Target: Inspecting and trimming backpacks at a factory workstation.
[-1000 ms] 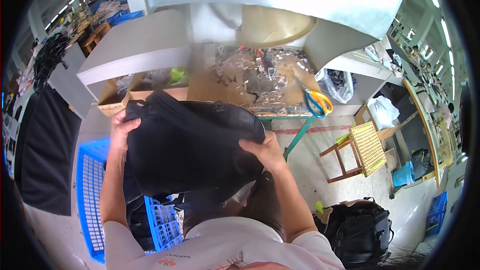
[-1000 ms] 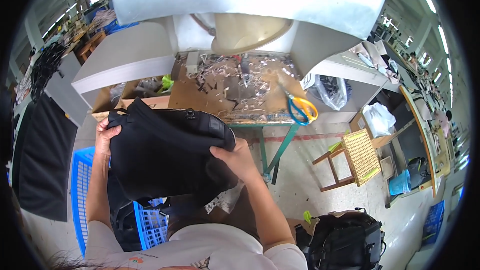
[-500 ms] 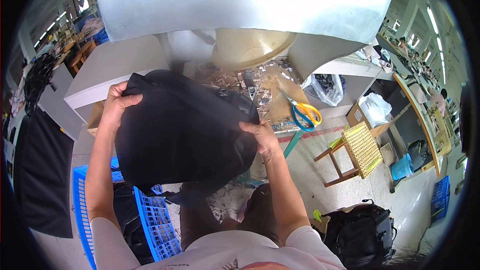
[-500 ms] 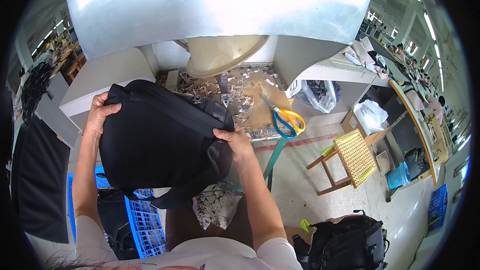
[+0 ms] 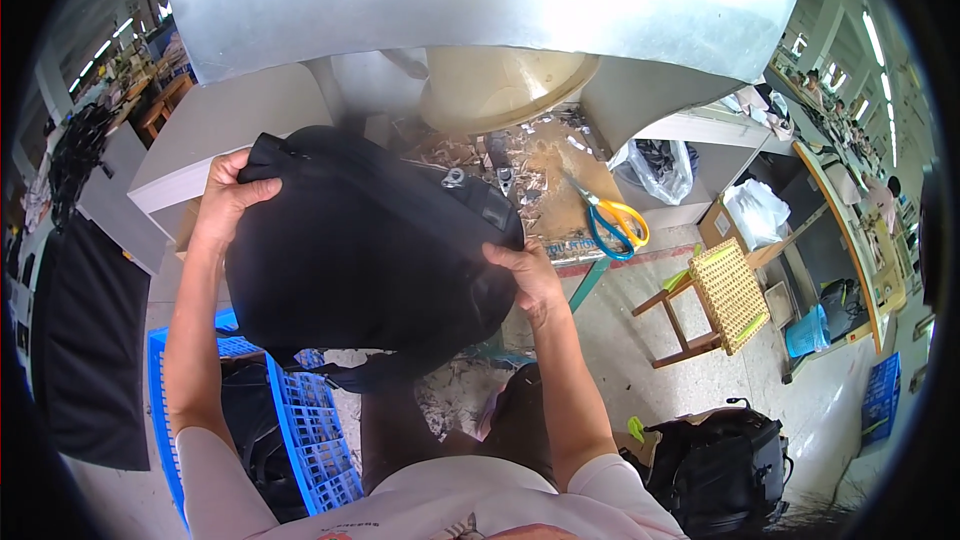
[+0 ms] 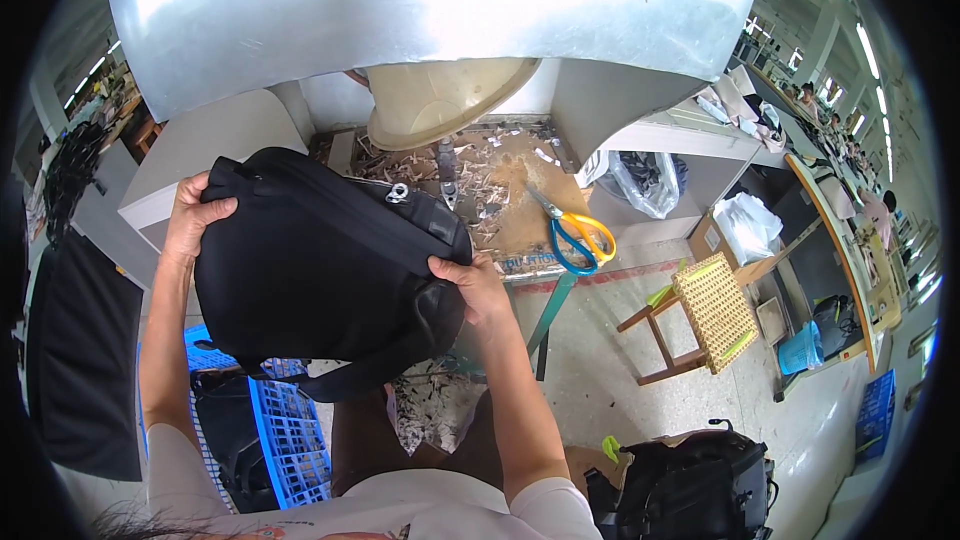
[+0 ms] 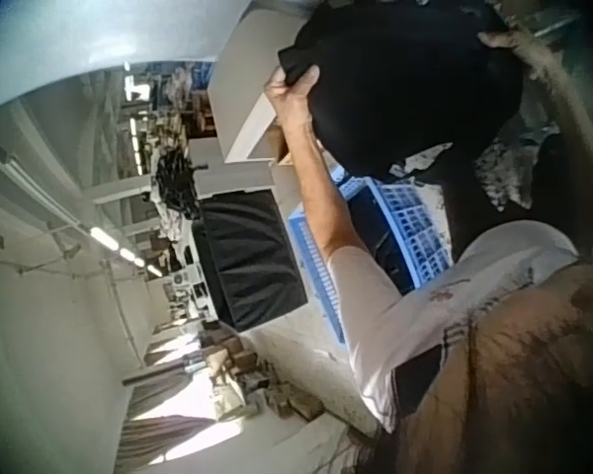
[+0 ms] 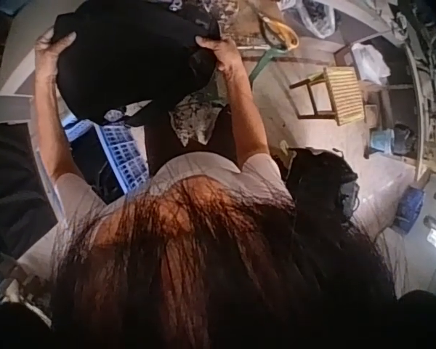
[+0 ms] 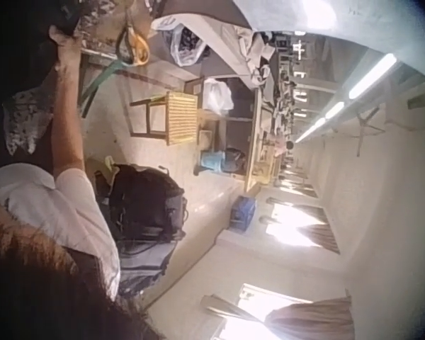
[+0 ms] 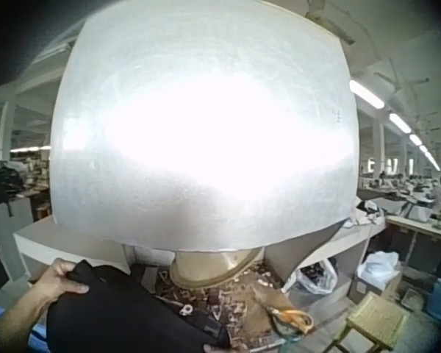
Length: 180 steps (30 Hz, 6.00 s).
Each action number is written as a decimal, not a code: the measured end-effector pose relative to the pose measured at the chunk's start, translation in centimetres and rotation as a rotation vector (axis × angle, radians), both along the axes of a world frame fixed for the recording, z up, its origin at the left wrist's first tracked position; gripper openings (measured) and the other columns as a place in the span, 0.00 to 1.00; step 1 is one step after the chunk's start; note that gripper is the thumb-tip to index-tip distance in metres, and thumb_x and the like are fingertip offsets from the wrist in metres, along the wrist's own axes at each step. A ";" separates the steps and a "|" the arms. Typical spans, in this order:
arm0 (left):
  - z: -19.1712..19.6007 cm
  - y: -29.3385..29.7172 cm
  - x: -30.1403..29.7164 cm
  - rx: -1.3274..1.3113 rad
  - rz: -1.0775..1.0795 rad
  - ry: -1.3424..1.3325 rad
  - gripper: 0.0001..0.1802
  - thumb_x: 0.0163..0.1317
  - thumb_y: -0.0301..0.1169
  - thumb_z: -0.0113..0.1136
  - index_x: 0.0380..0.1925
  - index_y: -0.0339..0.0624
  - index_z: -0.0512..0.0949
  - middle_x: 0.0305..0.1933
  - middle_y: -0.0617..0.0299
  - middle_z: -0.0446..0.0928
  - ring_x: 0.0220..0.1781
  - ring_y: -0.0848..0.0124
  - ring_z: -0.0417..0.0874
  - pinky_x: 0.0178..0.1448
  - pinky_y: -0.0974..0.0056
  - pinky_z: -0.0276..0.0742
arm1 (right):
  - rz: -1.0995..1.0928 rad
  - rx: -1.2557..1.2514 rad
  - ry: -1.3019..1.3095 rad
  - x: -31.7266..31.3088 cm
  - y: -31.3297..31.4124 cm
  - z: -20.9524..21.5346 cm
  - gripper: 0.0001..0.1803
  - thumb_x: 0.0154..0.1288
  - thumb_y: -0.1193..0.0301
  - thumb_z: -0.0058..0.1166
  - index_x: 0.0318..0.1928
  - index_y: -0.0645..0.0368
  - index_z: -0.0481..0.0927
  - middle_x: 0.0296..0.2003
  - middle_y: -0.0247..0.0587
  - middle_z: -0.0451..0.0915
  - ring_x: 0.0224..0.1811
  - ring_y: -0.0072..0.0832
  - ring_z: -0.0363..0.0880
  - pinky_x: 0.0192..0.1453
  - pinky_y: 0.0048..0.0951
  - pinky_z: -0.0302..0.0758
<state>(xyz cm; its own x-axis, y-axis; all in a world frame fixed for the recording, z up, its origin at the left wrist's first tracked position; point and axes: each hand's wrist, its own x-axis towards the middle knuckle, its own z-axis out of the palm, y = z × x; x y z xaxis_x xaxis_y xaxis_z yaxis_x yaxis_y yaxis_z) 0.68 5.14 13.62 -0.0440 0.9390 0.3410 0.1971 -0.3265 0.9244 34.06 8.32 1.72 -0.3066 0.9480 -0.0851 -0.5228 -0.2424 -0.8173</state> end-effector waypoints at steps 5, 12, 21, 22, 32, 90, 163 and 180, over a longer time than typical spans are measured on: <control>-0.4 -0.4 1.1 -0.045 -0.058 0.033 0.13 0.42 0.18 0.61 0.32 0.37 0.78 0.29 0.66 0.78 0.30 0.80 0.76 0.38 0.74 0.72 | -0.036 0.012 0.014 1.5 -1.8 -1.0 0.21 0.47 0.83 0.57 0.46 0.63 0.72 0.38 0.40 0.77 0.40 0.29 0.77 0.44 0.30 0.74; -3.3 -8.7 2.7 0.223 0.736 1.044 0.24 0.36 0.19 0.65 0.40 0.35 0.74 0.37 0.64 0.77 0.41 0.72 0.76 0.51 0.67 0.69 | 0.231 0.168 -0.139 0.4 -5.1 4.0 0.18 0.43 0.79 0.59 0.40 0.63 0.76 0.35 0.32 0.78 0.37 0.21 0.74 0.46 0.22 0.69; -8.1 -9.6 2.4 -0.302 -0.145 0.073 0.26 0.31 0.19 0.67 0.38 0.33 0.75 0.37 0.59 0.78 0.39 0.71 0.77 0.49 0.67 0.69 | 0.363 0.509 -0.200 -2.9 -2.9 8.2 0.33 0.54 0.54 0.54 0.53 0.64 0.65 0.42 0.41 0.74 0.45 0.27 0.72 0.51 0.24 0.66; -8.6 -9.8 2.2 -0.295 -0.058 -0.087 0.22 0.32 0.19 0.67 0.35 0.34 0.77 0.34 0.61 0.78 0.36 0.73 0.77 0.47 0.68 0.70 | 0.244 0.471 -0.253 -1.1 -3.4 5.5 0.42 0.50 0.51 0.56 0.57 0.68 0.58 0.48 0.47 0.70 0.52 0.30 0.68 0.56 0.28 0.63; -11.2 -5.3 4.1 -0.335 0.174 -0.463 0.14 0.38 0.21 0.66 0.30 0.37 0.78 0.29 0.60 0.78 0.31 0.72 0.78 0.39 0.69 0.72 | -0.095 0.253 -0.261 -1.5 -6.5 -2.0 0.13 0.62 0.64 0.47 0.30 0.62 0.76 0.23 0.23 0.71 0.25 0.10 0.63 0.28 0.15 0.61; -7.2 -12.8 -1.4 -0.318 0.225 -0.162 0.15 0.39 0.29 0.68 0.29 0.35 0.78 0.26 0.61 0.78 0.25 0.75 0.76 0.33 0.71 0.72 | 0.436 0.548 -0.425 -0.4 -8.0 -1.0 0.35 0.42 0.73 0.58 0.56 0.60 0.64 0.50 0.49 0.70 0.50 0.34 0.70 0.55 0.28 0.63; -2.0 -32.4 -4.0 -0.354 0.715 -0.354 0.24 0.31 0.18 0.58 0.37 0.33 0.73 0.32 0.57 0.77 0.30 0.64 0.79 0.39 0.65 0.77 | 0.135 0.869 -0.636 -9.7 -15.4 -2.7 0.31 0.46 0.70 0.60 0.51 0.63 0.64 0.47 0.49 0.67 0.49 0.37 0.67 0.50 0.35 0.66; -12.6 -18.5 1.0 0.121 0.264 -1.044 0.35 0.39 0.23 0.63 0.51 0.30 0.63 0.48 0.51 0.70 0.49 0.57 0.71 0.58 0.58 0.64 | -0.033 0.001 0.046 -1.9 -11.2 -2.3 0.11 0.59 0.72 0.49 0.40 0.65 0.74 0.34 0.36 0.78 0.33 0.20 0.76 0.39 0.21 0.71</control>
<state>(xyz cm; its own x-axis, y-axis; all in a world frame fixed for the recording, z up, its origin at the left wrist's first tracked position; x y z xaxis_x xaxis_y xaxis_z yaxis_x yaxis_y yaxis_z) 1.70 -13.37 1.03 -0.5622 0.8200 0.1077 -0.5910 -0.4894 0.6413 32.18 -2.92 -0.59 -0.2787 0.9578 -0.0703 -0.5675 -0.2233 -0.7925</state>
